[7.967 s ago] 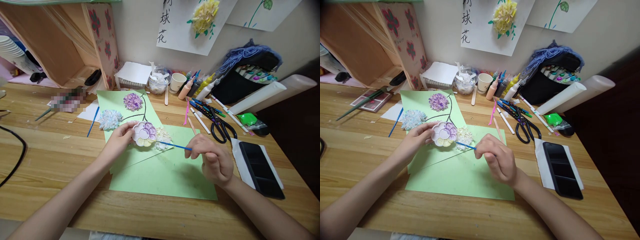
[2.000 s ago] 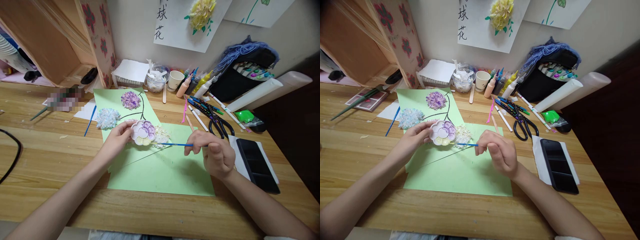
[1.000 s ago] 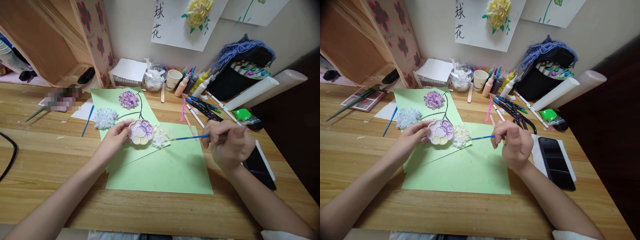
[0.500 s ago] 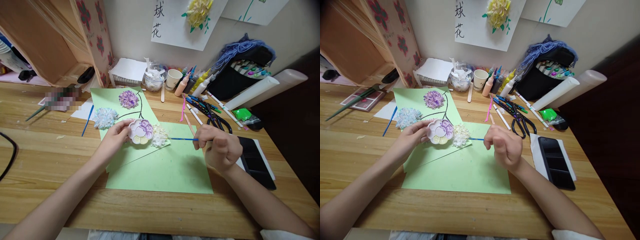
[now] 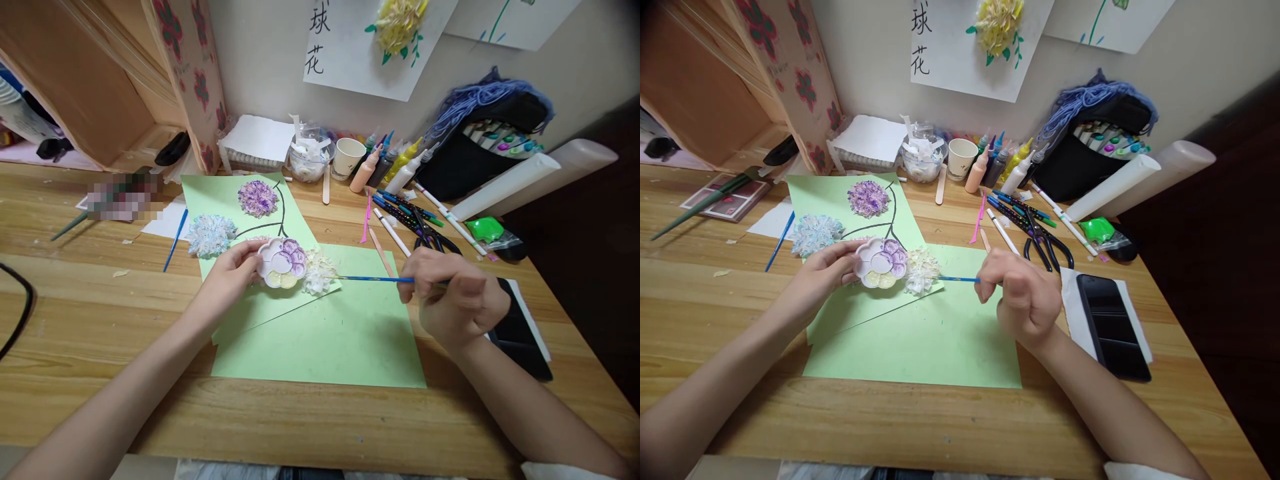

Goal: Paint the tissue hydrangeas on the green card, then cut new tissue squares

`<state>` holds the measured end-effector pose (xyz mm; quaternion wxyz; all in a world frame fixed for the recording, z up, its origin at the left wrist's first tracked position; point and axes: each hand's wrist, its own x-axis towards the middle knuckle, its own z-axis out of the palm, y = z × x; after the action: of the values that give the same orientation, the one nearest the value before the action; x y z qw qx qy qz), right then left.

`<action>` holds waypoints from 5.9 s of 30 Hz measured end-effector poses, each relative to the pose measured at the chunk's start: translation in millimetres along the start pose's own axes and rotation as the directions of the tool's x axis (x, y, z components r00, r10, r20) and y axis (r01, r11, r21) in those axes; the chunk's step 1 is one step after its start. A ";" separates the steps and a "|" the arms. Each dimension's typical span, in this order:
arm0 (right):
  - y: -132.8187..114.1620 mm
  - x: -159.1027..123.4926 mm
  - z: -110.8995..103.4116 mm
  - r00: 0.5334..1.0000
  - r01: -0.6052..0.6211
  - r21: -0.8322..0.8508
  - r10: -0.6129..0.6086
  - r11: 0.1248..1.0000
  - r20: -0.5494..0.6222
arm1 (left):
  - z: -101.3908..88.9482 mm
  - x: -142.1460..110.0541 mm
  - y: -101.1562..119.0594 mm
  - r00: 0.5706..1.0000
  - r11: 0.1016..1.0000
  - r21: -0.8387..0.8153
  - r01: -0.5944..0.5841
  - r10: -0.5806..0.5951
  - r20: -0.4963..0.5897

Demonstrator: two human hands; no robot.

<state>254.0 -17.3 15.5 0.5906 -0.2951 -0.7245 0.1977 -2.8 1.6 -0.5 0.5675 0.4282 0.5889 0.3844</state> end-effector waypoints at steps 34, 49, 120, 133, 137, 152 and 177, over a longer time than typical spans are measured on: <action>-8.6 -1.9 8.6 0.934 -0.222 0.093 0.184 0.971 0.306 | 3.2 -4.1 3.7 1.000 1.000 0.002 0.011 -0.011 0.007; -8.6 -1.8 9.4 0.937 -0.215 0.112 0.173 0.970 0.304 | 2.8 -3.5 1.6 1.000 0.999 0.051 -0.009 0.008 0.010; -3.5 -3.1 2.3 0.991 -0.042 -0.020 0.045 0.999 0.124 | 0.9 -1.5 -0.2 1.000 1.000 -0.006 -0.002 0.002 0.001; -5.2 -2.4 2.8 0.998 -0.023 0.062 0.019 0.998 0.053 | 2.3 -2.6 1.8 1.000 1.000 0.021 -0.019 0.019 -0.011; -8.7 -2.0 4.5 0.987 -0.077 0.135 0.057 0.988 0.151 | 3.2 -3.1 1.2 1.000 1.000 0.025 -0.009 0.009 -0.008; -5.1 -5.8 14.9 0.915 -0.106 0.114 0.052 0.988 0.401 | 2.5 -2.8 -2.3 1.000 1.000 0.013 -0.014 0.013 0.027; 4.8 -1.0 5.9 0.985 -0.168 0.042 0.166 0.985 0.055 | 0.1 -1.4 1.3 1.000 1.000 0.006 0.001 -0.001 0.004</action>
<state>249.4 -14.0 10.4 0.5598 -0.3360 -0.7074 0.2707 -2.6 0.7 1.2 0.5677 0.4304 0.5891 0.3814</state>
